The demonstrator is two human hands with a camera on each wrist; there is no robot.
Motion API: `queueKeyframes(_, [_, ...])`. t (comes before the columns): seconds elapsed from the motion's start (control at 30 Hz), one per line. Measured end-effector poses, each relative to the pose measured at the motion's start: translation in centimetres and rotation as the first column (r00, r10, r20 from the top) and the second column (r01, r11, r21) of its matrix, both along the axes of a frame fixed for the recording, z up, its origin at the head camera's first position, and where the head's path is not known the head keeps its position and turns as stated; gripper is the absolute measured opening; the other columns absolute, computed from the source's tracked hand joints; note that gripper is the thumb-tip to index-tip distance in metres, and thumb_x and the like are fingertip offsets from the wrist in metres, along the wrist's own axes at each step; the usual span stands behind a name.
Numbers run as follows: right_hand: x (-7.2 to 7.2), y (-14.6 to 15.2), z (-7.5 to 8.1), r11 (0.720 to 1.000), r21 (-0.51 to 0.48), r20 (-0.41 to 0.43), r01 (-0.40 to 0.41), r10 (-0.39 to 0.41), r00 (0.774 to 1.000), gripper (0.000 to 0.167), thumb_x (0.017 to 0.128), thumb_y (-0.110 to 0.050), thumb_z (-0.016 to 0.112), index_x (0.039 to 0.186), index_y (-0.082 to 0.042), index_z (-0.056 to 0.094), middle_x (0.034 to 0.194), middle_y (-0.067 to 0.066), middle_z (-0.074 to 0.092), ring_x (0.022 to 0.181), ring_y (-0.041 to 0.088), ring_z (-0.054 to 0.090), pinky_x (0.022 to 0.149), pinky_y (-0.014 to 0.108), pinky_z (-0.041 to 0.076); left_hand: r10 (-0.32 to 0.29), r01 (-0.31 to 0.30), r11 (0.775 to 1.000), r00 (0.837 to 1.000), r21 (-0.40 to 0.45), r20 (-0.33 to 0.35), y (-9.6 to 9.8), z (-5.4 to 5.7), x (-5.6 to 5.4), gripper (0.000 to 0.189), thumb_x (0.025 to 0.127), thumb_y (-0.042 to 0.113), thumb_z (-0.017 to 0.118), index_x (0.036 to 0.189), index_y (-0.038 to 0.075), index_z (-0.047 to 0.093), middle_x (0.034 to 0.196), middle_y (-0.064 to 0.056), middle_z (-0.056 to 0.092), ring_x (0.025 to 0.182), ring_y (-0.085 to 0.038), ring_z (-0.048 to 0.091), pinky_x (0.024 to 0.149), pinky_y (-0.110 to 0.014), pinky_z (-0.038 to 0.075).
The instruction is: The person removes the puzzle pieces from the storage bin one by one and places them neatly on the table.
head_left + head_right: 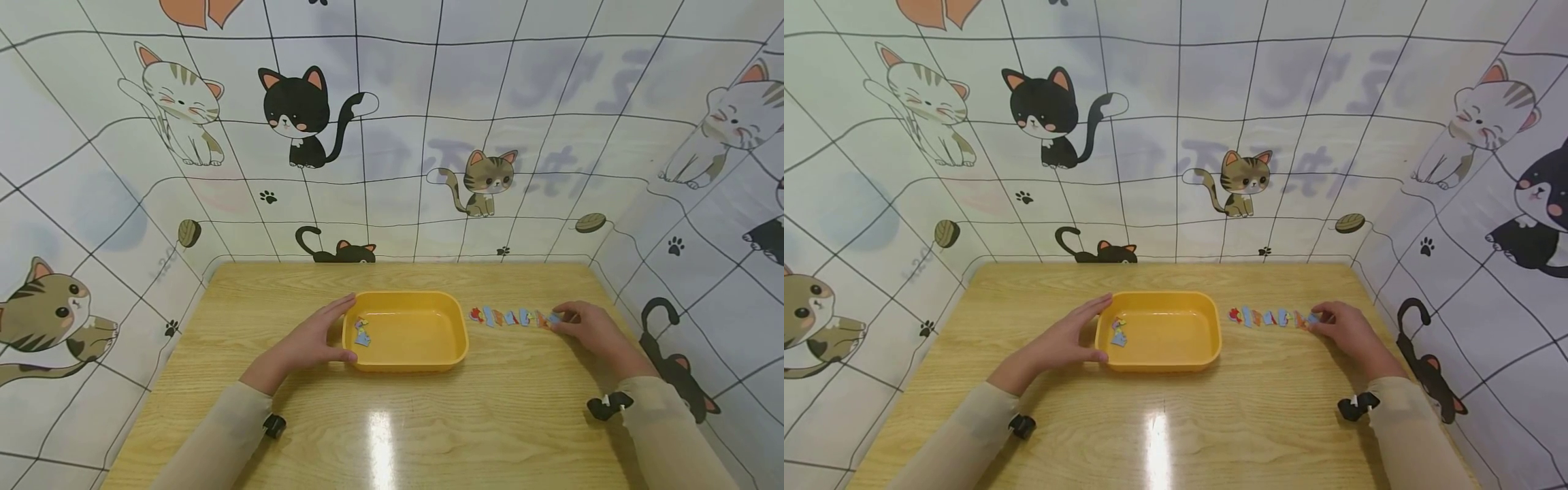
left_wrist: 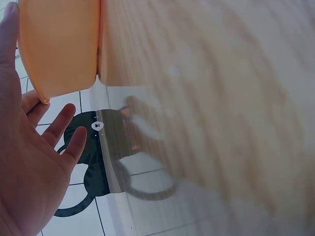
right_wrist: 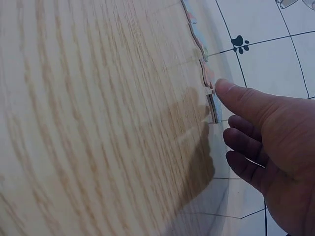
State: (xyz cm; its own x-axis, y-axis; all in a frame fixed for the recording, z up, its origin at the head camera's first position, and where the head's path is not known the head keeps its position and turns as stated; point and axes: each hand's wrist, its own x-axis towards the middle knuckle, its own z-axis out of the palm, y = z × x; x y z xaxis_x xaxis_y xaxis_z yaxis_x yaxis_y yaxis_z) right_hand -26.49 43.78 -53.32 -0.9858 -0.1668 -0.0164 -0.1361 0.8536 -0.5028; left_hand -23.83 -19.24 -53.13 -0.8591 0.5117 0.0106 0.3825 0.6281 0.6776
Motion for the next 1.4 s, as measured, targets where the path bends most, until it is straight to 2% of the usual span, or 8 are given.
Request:
queueKeyframes(0.17, [0.1,-0.4,0.4,1.0,-0.007,-0.014,-0.009,0.009,1.0,0.045,0.101,-0.019,0.084,0.133,0.009,0.07,0.105,0.016,0.071,0.092,0.029,0.067,0.073,0.04,0.055,-0.001,0.001,1.0,1.0,0.001,0.0,-0.1,-0.1,-0.1,0.119,0.083,0.053,0.097,0.177,0.023,0.03,0.183,0.012,0.02,0.169,-0.03,0.019,0.133,-0.063,0.022])
queueKeyframes(0.3, [0.4,-1.4,1.3,1.0,-0.019,-0.03,-0.017,0.017,0.999,0.044,0.103,-0.019,0.082,0.134,0.009,0.07,0.105,0.016,0.071,0.089,0.026,0.066,0.068,0.037,0.055,-0.003,0.003,1.0,1.0,0.0,-0.006,-0.1,-0.1,-0.1,0.12,0.083,0.053,0.097,0.177,0.022,0.03,0.183,0.012,0.02,0.169,-0.03,0.019,0.133,-0.063,0.022])
queueKeyframes(0.47, [0.3,-3.2,2.4,0.999,-0.017,-0.058,-0.032,0.031,0.998,0.043,0.105,-0.024,0.081,0.133,0.007,0.071,0.104,0.013,0.071,0.085,0.021,0.063,0.069,0.036,0.054,-0.001,0.001,1.0,1.0,-0.001,-0.006,-0.1,-0.1,-0.1,0.12,0.083,0.054,0.097,0.177,0.022,0.03,0.183,0.011,0.02,0.169,-0.03,0.019,0.134,-0.063,0.021])
queueKeyframes(0.8, [0.3,-8.1,4.0,0.983,-0.105,-0.121,-0.149,0.136,0.983,0.037,0.107,-0.023,0.078,0.135,0.0,0.073,0.111,0.011,0.071,0.083,0.017,0.064,0.066,0.032,0.055,-0.005,0.005,1.0,1.0,-0.003,-0.01,0.0,0.0,-0.1,0.119,0.083,0.054,0.097,0.177,0.021,0.031,0.183,0.011,0.02,0.169,-0.03,0.019,0.134,-0.062,0.021])
queueKeyframes(1.23, [0.9,-15.9,5.9,0.936,-0.144,-0.18,-0.322,0.295,0.938,0.034,0.104,-0.015,0.081,0.135,-0.006,0.074,0.114,0.011,0.069,0.089,0.018,0.061,0.073,0.033,0.056,0.0,0.0,1.0,1.0,-0.001,-0.001,0.1,0.2,0.1,0.119,0.083,0.051,0.097,0.177,0.02,0.031,0.183,0.011,0.021,0.169,-0.03,0.019,0.133,-0.063,0.021])
queueKeyframes(1.4, [1.0,-18.7,6.2,0.906,-0.138,-0.222,-0.401,0.366,0.904,0.036,0.102,-0.014,0.083,0.135,-0.006,0.073,0.114,0.009,0.068,0.092,0.021,0.063,0.076,0.041,0.059,-0.003,0.003,1.0,1.0,0.003,-0.004,0.0,0.2,0.1,0.12,0.082,0.052,0.097,0.177,0.019,0.031,0.183,0.01,0.021,0.169,-0.031,0.019,0.133,-0.063,0.021])
